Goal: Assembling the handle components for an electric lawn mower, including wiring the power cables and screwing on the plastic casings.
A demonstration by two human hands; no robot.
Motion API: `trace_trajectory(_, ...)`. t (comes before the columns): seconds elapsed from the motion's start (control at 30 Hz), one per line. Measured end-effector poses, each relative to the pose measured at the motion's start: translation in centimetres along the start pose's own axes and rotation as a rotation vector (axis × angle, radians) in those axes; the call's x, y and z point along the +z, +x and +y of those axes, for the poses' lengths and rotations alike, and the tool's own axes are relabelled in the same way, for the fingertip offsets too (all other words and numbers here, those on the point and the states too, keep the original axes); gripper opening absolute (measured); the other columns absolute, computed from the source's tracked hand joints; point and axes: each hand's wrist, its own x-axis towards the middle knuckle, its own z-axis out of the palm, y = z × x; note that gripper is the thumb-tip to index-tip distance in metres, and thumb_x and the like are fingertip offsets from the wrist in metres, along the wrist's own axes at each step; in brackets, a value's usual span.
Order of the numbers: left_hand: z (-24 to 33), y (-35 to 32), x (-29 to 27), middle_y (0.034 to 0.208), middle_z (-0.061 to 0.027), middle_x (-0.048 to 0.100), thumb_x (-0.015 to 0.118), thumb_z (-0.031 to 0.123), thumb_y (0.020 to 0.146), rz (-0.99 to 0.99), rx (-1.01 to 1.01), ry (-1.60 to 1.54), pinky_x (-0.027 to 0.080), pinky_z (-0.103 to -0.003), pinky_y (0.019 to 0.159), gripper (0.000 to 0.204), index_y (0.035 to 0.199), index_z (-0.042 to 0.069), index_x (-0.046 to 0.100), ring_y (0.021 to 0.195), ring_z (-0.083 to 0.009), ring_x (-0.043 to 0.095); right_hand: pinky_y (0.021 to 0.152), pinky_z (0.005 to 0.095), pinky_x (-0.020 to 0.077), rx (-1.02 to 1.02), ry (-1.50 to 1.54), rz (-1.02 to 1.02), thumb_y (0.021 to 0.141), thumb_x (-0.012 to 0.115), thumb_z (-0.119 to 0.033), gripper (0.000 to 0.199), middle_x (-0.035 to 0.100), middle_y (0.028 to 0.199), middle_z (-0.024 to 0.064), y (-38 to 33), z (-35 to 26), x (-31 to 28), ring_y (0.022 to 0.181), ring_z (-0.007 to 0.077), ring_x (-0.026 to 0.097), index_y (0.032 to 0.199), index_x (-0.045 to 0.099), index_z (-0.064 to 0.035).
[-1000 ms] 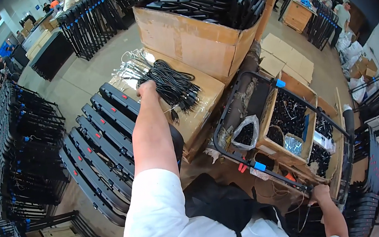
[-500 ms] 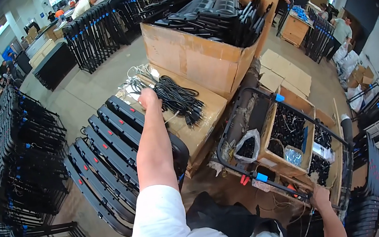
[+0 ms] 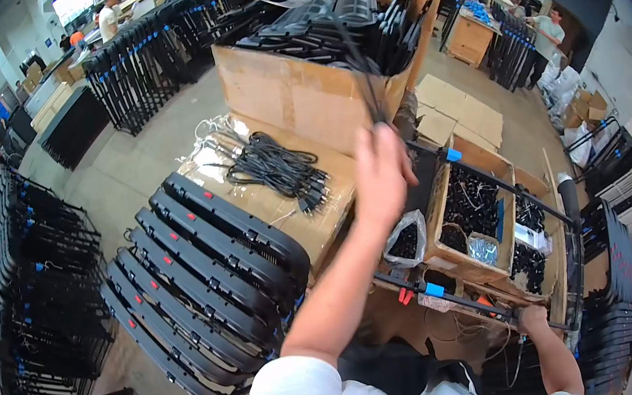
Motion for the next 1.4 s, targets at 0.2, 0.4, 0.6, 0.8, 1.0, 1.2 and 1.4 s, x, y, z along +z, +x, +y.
trace_trajectory(0.2, -11.5, -11.0, 4.0, 0.071, 0.0003, 0.051, 0.047, 0.034, 0.114, -0.217, -0.391, 0.083, 0.044, -0.027, 0.052, 0.030, 0.102, 0.007, 0.048, 0.056, -0.0102, 0.051, 0.082, 0.0417, 0.0622, 0.009, -0.035, -0.126, 0.090, 0.067, -0.027, 0.030, 0.079, 0.109, 0.0140, 0.3, 1.2, 0.9, 0.102, 0.0283, 0.078, 0.113, 0.078, -0.0100)
trace_trajectory(0.4, -21.9, -18.1, 2.7, 0.090, -0.0242, 0.066, 0.049, 0.040, 0.110, -0.369, -0.357, 0.519, 0.053, -0.048, 0.078, 0.039, 0.111, 0.001, 0.052, 0.085, -0.0420, 0.068, 0.083, 0.0469, 0.0616, 0.030, 0.081, -0.046, 0.089, 0.067, -0.027, 0.035, 0.077, 0.104, 0.0210, -0.1, 0.7, 1.4, 0.099, 0.0358, 0.077, 0.117, 0.068, -0.0066)
trace_trajectory(0.6, -24.5, -18.7, 1.5, 0.087, -0.0276, 0.067, 0.053, 0.043, 0.108, -0.461, -0.459, 0.587, 0.053, -0.051, 0.077, 0.043, 0.107, -0.001, 0.052, 0.084, -0.0458, 0.068, 0.084, 0.0505, 0.0601, 0.085, 0.288, 0.175, 0.091, 0.070, -0.035, 0.040, 0.076, 0.100, 0.0243, 1.2, -0.5, 2.1, 0.099, 0.0404, 0.075, 0.115, 0.066, -0.0035)
trace_trajectory(0.8, -22.4, -18.1, 1.5, 0.078, -0.0161, 0.065, 0.053, 0.041, 0.110, -0.507, -0.680, 0.455, 0.053, -0.041, 0.058, 0.042, 0.108, 0.000, 0.053, 0.060, -0.0263, 0.067, 0.084, 0.0465, 0.0605, 0.102, 0.225, 0.253, 0.094, 0.069, -0.051, 0.049, 0.077, 0.101, 0.0198, 2.0, -1.6, 4.5, 0.098, 0.0358, 0.076, 0.107, 0.070, -0.0034)
trace_trajectory(1.0, -23.3, -18.9, 1.0, 0.083, -0.0209, 0.067, 0.051, 0.042, 0.110, -0.503, -0.563, 0.473, 0.053, -0.047, 0.068, 0.042, 0.111, 0.000, 0.055, 0.073, -0.0356, 0.071, 0.090, 0.0455, 0.0594, 0.040, 0.222, 0.001, 0.099, 0.058, -0.059, 0.062, 0.077, 0.108, 0.0216, 1.4, -0.3, -2.1, 0.102, 0.0357, 0.076, 0.107, 0.077, -0.0008)
trace_trajectory(1.2, -23.4, -20.2, 1.0, 0.078, -0.0033, 0.058, 0.047, 0.038, 0.113, -0.647, -0.658, 0.222, 0.054, -0.033, 0.068, 0.035, 0.105, 0.005, 0.055, 0.068, -0.0155, 0.058, 0.080, 0.0403, 0.0582, -0.068, 1.984, 0.035, 0.106, 0.046, -0.063, 0.073, 0.076, 0.104, 0.0168, 5.6, -5.0, -14.7, 0.092, 0.0283, 0.073, 0.122, 0.069, 0.0044)
trace_trajectory(1.4, -22.9, -19.9, 1.4, 0.081, 0.0006, 0.053, 0.041, 0.042, 0.115, -0.668, -0.963, 0.005, 0.049, -0.029, 0.057, 0.038, 0.100, 0.009, 0.052, 0.065, -0.0104, 0.054, 0.071, 0.0360, 0.0524, -0.344, 2.512, 0.247, 0.111, 0.054, -0.035, 0.036, 0.062, 0.082, 0.0046, 9.4, -10.5, -18.9, 0.073, 0.0195, 0.059, 0.109, 0.065, -0.0009)
